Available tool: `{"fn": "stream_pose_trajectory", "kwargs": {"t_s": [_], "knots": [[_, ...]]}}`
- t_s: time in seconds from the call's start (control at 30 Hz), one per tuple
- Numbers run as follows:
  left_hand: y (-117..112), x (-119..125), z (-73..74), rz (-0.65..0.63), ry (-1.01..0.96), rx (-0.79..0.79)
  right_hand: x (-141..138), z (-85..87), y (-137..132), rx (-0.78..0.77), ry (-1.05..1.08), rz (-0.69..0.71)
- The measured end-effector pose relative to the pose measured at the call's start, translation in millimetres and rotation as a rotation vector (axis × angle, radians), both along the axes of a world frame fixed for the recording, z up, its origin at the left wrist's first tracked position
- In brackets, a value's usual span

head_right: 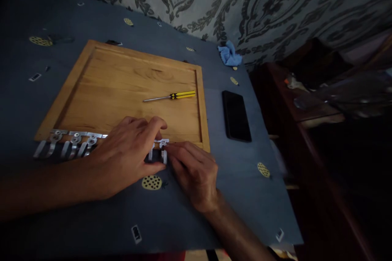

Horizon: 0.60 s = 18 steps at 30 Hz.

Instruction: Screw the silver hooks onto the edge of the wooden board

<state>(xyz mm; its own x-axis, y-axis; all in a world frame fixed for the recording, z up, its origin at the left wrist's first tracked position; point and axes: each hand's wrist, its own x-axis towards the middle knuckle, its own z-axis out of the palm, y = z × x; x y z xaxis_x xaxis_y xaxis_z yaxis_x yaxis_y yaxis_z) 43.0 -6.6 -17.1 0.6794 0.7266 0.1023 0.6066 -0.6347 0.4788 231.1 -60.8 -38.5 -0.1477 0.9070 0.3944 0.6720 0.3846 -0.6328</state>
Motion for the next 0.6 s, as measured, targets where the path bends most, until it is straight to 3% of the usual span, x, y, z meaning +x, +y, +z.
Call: {"fn": "stream_pose_trajectory", "kwargs": {"t_s": [0.23, 0.6], "knots": [[-3.1, -1.5, -1.7, 0.006, -0.01, 0.052, 5.9, -0.3, -5.2, 0.016, 0.091, -0.1], [-3.1, -1.9, 3.1, -0.017, -0.025, 0.09, 4.6, 0.1, -1.9, -0.038, 0.078, -0.047]]}}
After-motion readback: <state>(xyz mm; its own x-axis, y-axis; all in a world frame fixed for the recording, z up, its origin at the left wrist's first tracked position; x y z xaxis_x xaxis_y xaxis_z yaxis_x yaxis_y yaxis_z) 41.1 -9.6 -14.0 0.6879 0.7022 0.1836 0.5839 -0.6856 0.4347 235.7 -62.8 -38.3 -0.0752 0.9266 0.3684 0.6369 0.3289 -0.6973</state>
